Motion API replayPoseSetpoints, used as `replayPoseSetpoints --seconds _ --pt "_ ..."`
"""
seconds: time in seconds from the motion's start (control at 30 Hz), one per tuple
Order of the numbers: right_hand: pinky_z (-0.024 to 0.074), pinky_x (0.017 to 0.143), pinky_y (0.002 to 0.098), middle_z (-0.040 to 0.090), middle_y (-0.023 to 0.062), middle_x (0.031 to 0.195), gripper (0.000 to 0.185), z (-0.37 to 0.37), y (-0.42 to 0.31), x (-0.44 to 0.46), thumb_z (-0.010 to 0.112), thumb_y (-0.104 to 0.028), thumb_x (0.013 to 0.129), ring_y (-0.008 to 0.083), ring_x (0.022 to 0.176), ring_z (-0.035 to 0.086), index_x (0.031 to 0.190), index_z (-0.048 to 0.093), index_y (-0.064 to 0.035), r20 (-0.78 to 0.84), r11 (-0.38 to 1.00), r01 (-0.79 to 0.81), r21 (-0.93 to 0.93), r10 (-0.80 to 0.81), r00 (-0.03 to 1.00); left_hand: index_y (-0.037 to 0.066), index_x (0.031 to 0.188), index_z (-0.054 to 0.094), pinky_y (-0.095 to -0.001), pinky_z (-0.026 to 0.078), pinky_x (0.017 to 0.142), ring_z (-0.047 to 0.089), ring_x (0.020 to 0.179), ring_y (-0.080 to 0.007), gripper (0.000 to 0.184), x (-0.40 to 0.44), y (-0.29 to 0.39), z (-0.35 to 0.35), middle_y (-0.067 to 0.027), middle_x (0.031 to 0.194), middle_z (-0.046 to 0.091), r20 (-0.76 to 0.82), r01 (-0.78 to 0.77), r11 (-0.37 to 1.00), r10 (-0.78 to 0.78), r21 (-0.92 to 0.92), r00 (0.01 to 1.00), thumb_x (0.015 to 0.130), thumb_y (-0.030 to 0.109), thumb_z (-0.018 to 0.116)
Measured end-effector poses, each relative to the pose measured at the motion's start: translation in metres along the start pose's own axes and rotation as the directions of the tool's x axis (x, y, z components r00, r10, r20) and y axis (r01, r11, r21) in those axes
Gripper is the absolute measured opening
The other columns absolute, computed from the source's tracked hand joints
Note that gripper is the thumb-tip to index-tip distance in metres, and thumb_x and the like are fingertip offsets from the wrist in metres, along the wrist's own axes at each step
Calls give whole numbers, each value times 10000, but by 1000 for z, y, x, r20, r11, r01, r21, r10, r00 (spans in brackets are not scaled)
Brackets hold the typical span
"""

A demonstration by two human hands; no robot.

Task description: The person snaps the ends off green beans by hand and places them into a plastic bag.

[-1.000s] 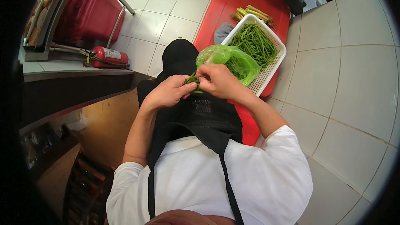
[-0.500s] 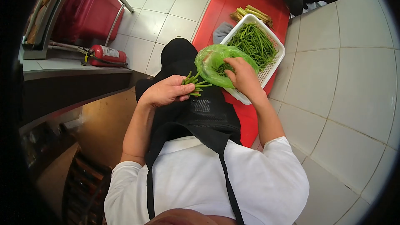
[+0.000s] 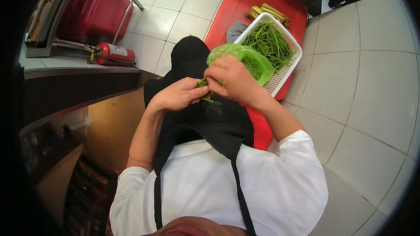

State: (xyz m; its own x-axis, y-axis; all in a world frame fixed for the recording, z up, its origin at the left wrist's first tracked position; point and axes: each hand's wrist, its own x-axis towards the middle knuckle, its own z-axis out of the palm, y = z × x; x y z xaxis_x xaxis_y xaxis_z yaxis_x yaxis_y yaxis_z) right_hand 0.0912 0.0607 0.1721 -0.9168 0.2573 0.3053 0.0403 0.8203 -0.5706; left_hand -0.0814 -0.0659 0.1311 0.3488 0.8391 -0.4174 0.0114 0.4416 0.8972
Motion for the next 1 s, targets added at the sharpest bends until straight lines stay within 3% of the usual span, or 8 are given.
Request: replayPoseSetpoints --seconds 0.1,0.37,0.47,0.53,0.6,0.7,0.77,1.0 --pt "469 688 257 626 12 773 64 15 -10 -7 625 -54 844 94 721 575 871 665 -11 155 528 -523 669 589 793 -2 860 589 -325 409 574 460 591 -146 383 6 -1 0 -38 629 498 -16 -70 997 70 19 997 1004 341 498" --pt "451 698 224 629 -26 826 76 23 21 -23 621 -59 892 49 760 546 922 655 3 -30 286 -344 894 805 593 -36 908 606 -436 471 677 616 727 -373 371 7 29 13 -208 741 624 -90 5 950 24 311 996 990 314 513" --pt "467 695 257 647 17 856 116 13 35 -34 660 -74 876 106 737 585 974 656 -11 -204 497 -349 795 759 618 -37 961 626 -437 480 701 628 764 -391 356 13 13 20 -220 776 641 -141 21 971 13 239 990 983 305 530" --pt "481 705 288 651 63 879 147 7 48 -55 678 -72 862 163 748 610 998 657 -21 -148 733 -628 262 674 724 -35 962 626 -430 478 694 624 746 -376 343 15 3 19 -213 766 638 -165 -13 986 41 165 985 980 296 537" --pt "501 711 346 643 136 897 216 14 55 -75 702 -65 839 252 785 633 1049 664 -32 -116 770 -561 -304 554 824 -32 963 626 -424 476 688 619 730 -362 331 16 0 20 -206 757 634 -176 -19 993 39 114 984 977 289 544" --pt "503 713 345 649 123 920 233 16 20 -58 715 -65 830 240 826 639 1056 680 -22 -169 776 -621 108 630 758 -24 946 618 -386 457 645 567 676 -277 306 15 2 14 -144 712 589 -184 5 993 17 120 983 977 275 562" --pt "502 727 323 635 129 1024 214 15 -1 -43 723 -61 828 239 859 629 1038 703 -28 -231 894 -417 167 446 865 -18 914 598 -320 421 569 473 597 -133 285 14 4 14 -31 640 506 -176 6 985 26 174 984 980 259 583" --pt "481 865 376 590 144 1211 191 9 -20 -9 748 -96 797 288 1020 589 979 713 -52 -142 966 -210 152 231 962 -12 976 621 -369 472 631 584 648 -239 251 6 11 16 -127 701 604 -229 -23 945 102 325 968 969 233 567"
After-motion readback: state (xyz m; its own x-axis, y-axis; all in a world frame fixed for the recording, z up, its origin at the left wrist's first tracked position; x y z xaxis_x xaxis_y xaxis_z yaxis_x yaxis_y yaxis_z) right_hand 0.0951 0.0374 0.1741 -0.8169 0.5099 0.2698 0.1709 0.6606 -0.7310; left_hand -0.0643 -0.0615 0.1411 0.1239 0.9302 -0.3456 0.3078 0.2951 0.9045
